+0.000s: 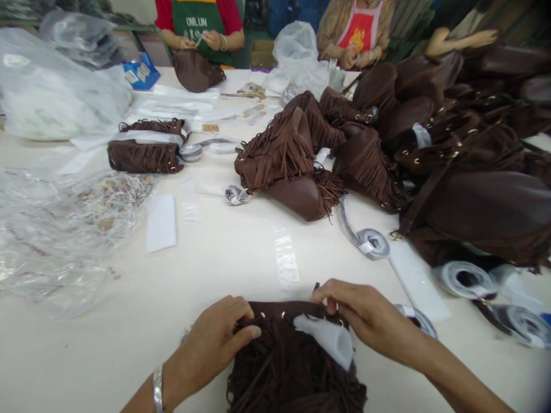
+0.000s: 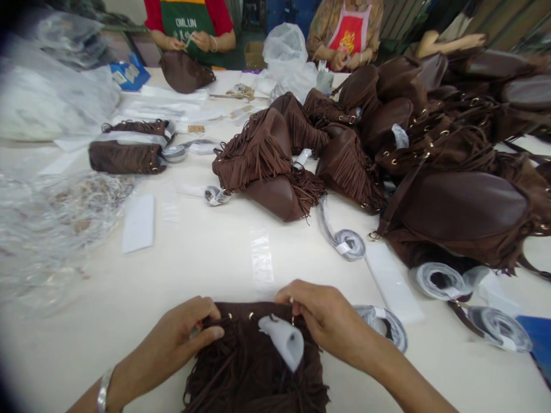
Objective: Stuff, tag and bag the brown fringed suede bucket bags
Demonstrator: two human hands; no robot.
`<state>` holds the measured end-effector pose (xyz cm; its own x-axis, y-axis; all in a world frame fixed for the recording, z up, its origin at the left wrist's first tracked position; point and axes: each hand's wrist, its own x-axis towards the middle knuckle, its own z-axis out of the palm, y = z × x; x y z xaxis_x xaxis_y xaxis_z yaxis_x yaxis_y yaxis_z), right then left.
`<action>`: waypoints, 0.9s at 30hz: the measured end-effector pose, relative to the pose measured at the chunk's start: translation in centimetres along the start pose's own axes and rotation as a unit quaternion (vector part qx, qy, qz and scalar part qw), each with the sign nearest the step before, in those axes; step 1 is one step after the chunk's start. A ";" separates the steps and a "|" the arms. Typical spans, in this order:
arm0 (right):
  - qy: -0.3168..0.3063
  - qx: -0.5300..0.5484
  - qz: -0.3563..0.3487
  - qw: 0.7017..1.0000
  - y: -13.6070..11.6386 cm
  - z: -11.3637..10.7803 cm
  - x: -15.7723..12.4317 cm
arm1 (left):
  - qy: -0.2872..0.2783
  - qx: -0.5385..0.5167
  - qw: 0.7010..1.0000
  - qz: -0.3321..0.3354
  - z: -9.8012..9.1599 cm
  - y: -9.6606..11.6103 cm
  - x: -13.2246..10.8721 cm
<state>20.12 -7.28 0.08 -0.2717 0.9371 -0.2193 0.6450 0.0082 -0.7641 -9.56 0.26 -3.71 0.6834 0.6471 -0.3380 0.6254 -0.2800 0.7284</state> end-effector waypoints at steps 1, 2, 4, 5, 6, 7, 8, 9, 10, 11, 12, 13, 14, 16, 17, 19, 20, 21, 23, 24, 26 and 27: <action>0.036 -0.030 0.002 0.999 0.1 -0.1 0.7 | 0.006 0.011 1.000 0.007 0.2 -0.1 0.0; 0.060 -0.056 0.000 0.997 0.2 0.0 1.5 | 0.008 0.012 1.000 0.012 0.3 -0.1 0.0; 0.050 -0.071 -0.011 0.996 0.1 0.9 3.0 | 0.007 -0.007 1.000 0.021 0.5 -0.2 -0.1; 0.021 -0.063 -0.010 0.998 0.0 1.6 3.6 | 0.007 -0.023 0.999 0.023 0.5 -0.1 -0.1; -0.014 -0.052 -0.005 0.999 0.0 2.3 4.1 | 0.008 -0.040 0.999 0.025 0.4 -0.1 -0.1; -0.047 -0.040 -0.001 0.998 0.0 3.1 4.5 | 0.011 -0.056 0.998 0.025 0.3 -0.1 -0.2; -0.072 -0.030 -0.002 0.997 0.0 3.8 4.7 | 0.016 -0.070 0.997 0.025 0.3 0.0 -0.2; -0.086 -0.022 -0.008 0.996 0.1 4.4 4.8 | 0.021 -0.081 0.996 0.025 0.3 -0.1 -0.3; -0.088 -0.017 -0.021 0.996 0.3 4.9 4.7 | 0.025 -0.090 0.995 0.023 0.3 -0.1 -0.3; -0.083 -0.014 -0.038 0.996 0.4 5.2 4.6 | 0.028 -0.095 0.995 0.021 0.3 -0.2 -0.3; -0.076 -0.012 -0.057 0.995 0.5 5.4 4.5 | 0.031 -0.098 0.995 0.019 0.4 -0.4 -0.3; -0.069 -0.015 -0.075 0.995 0.6 5.5 4.3 | 0.034 -0.098 0.994 0.016 0.5 -0.6 -0.3; -0.063 -0.021 -0.090 0.994 0.6 5.4 4.2 | 0.037 -0.096 0.995 0.013 0.5 -0.7 -0.4; -0.060 -0.042 -0.113 0.991 0.4 5.3 3.9 | 0.046 -0.079 0.996 0.008 0.5 -1.0 -0.6; -0.064 -0.052 -0.117 0.990 0.2 5.2 3.8 | 0.051 -0.065 0.997 0.008 0.5 -1.0 -0.8; -0.082 -0.063 -0.121 0.987 -0.3 4.9 3.7 | 0.065 -0.022 0.998 0.006 0.2 -0.9 -1.4; -0.096 -0.065 -0.121 0.986 -0.5 4.7 3.6 | 0.077 0.005 0.997 0.006 0.1 -0.7 -1.7; -0.109 -0.065 -0.121 0.984 -0.8 4.5 3.6 | 0.091 0.033 0.995 0.007 -0.1 -0.4 -1.9; -0.133 -0.062 -0.123 0.981 -1.2 3.8 3.5 | 0.112 0.088 0.990 0.016 -0.3 0.1 -2.1; -0.146 -0.058 -0.125 0.980 -1.3 3.5 3.5 | 0.113 0.112 0.987 0.024 -0.4 0.4 -2.1; -0.177 -0.041 -0.129 0.975 -1.4 2.6 3.8 | 0.087 0.148 0.985 0.038 -0.4 0.8 -1.7; -0.196 -0.025 -0.130 0.972 -1.4 2.1 4.1 | 0.068 0.158 0.984 0.045 -0.4 1.0 -1.4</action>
<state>16.61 -4.23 -1.04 -0.6755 0.6956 -0.2446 0.5494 0.2535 -0.7962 -10.02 -0.63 -2.32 0.6978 0.6924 -0.1833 0.6659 -0.5327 0.5223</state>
